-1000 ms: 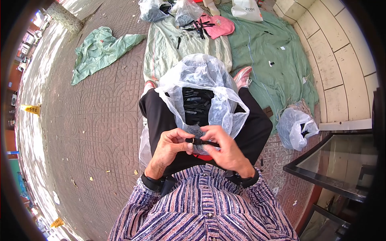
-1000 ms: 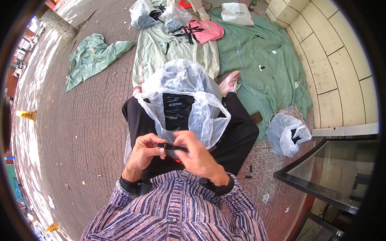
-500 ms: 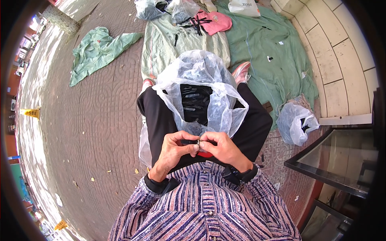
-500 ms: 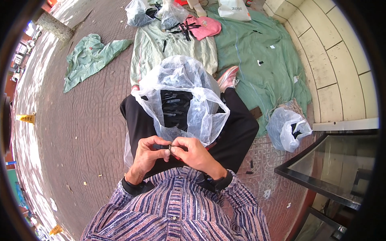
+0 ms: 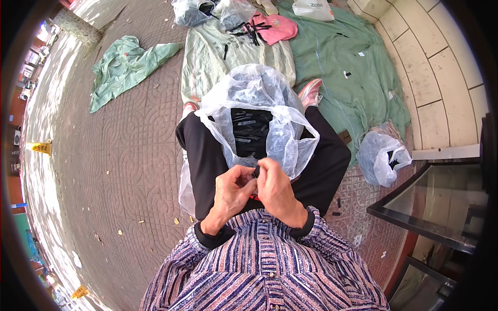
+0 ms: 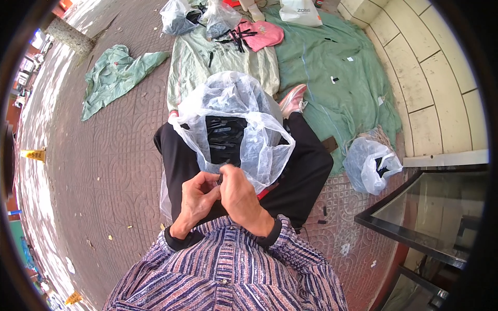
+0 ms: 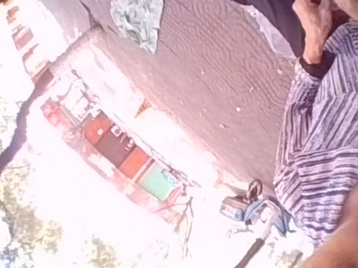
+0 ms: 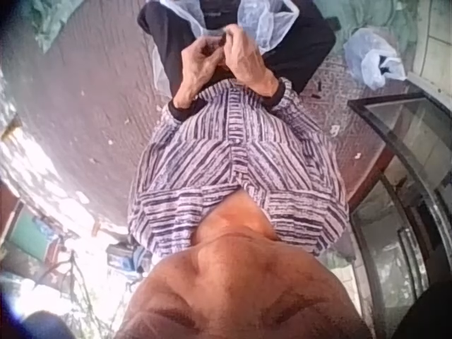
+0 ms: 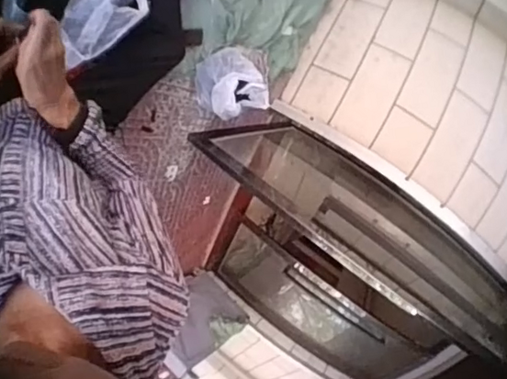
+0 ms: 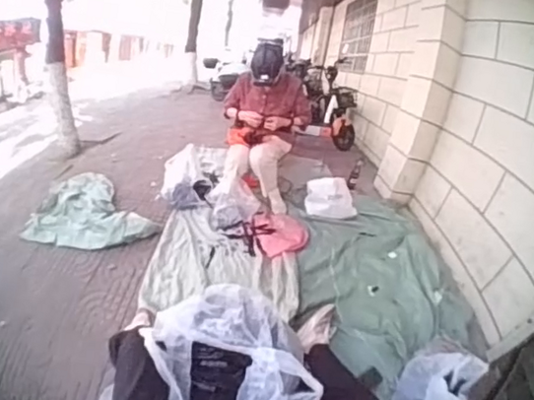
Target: Manual assembly and stitching of shoe components while seated outdoors.
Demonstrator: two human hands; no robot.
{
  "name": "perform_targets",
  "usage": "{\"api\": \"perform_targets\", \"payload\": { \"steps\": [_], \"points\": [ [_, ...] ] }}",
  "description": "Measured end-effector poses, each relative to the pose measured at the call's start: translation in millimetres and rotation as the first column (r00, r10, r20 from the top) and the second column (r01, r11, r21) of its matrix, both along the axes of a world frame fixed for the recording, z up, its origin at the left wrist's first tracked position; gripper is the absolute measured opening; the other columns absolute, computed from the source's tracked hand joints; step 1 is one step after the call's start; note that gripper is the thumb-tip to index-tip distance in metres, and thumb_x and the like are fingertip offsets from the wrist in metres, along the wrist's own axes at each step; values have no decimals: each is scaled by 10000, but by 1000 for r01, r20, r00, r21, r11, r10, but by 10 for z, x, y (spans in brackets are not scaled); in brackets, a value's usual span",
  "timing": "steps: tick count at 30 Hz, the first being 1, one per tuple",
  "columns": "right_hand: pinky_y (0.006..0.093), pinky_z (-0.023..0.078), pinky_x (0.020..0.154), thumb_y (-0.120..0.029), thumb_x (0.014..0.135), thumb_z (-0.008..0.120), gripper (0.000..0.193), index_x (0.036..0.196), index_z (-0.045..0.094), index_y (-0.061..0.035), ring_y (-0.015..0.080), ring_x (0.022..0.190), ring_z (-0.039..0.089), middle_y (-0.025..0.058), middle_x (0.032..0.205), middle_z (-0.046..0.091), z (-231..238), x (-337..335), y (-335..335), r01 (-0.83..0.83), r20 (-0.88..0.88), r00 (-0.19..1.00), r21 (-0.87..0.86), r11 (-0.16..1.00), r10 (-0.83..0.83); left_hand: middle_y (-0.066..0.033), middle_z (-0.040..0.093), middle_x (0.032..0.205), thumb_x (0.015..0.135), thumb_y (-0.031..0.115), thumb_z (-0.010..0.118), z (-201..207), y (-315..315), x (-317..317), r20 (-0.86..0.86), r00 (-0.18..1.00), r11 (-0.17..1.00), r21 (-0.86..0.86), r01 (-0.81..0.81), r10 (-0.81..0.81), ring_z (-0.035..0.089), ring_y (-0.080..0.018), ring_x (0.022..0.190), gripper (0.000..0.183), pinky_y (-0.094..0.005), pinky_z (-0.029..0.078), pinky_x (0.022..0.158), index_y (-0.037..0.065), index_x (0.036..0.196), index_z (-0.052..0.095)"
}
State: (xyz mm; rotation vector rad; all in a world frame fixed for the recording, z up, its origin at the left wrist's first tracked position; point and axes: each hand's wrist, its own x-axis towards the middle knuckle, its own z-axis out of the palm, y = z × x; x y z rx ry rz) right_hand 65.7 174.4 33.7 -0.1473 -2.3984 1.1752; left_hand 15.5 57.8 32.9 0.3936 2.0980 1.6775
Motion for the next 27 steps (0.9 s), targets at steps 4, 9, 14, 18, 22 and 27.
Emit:
{"api": "perform_targets", "payload": {
  "steps": [4,9,14,18,22,27],
  "points": [
    [387,454,637,-19,864,472,220,1070,414,33,345,744,564,194,827,538,96,-25,26,16,183,981,-402,916,63,-21,578,641,731,-1,660,-120,-12,-22,246,966,986,122,-116,83,521,-42,565,150,-195,444,511,-45,857,593],
    [317,471,568,-98,805,628,379,1076,402,40,260,616,577,155,730,556,44,-50,-3,38,192,981,-403,914,43,-47,619,680,747,2,652,-83,17,-9,88,992,995,32,-92,89,554,-54,598,132,-193,458,527,-43,862,606],
    [213,432,468,-28,800,612,344,1067,399,14,112,550,551,70,721,580,-33,-107,154,152,182,982,-920,362,50,-80,624,766,810,-20,593,32,71,34,181,983,967,245,-66,22,594,-94,649,108,-212,489,593,-34,915,573],
    [224,433,459,2,784,614,369,1071,382,10,125,544,549,78,704,565,43,-119,168,248,249,969,-963,102,-3,-92,626,741,837,-3,553,101,104,42,384,922,905,373,-204,50,606,-113,630,94,-237,505,570,-31,926,558],
    [238,437,454,6,775,624,391,1062,358,1,135,535,548,79,696,552,51,-110,148,233,234,972,-962,144,-13,-95,616,735,832,-2,543,41,71,-9,480,877,912,353,-210,16,600,-127,607,79,-246,499,564,-20,908,554],
    [246,445,451,12,772,624,402,1057,341,-6,142,531,551,87,706,552,6,-70,177,240,239,971,-964,115,-22,-92,618,743,826,4,558,-16,37,-62,510,856,904,402,-147,-88,600,-133,604,80,-251,500,566,-1,905,560]
  ]
}}
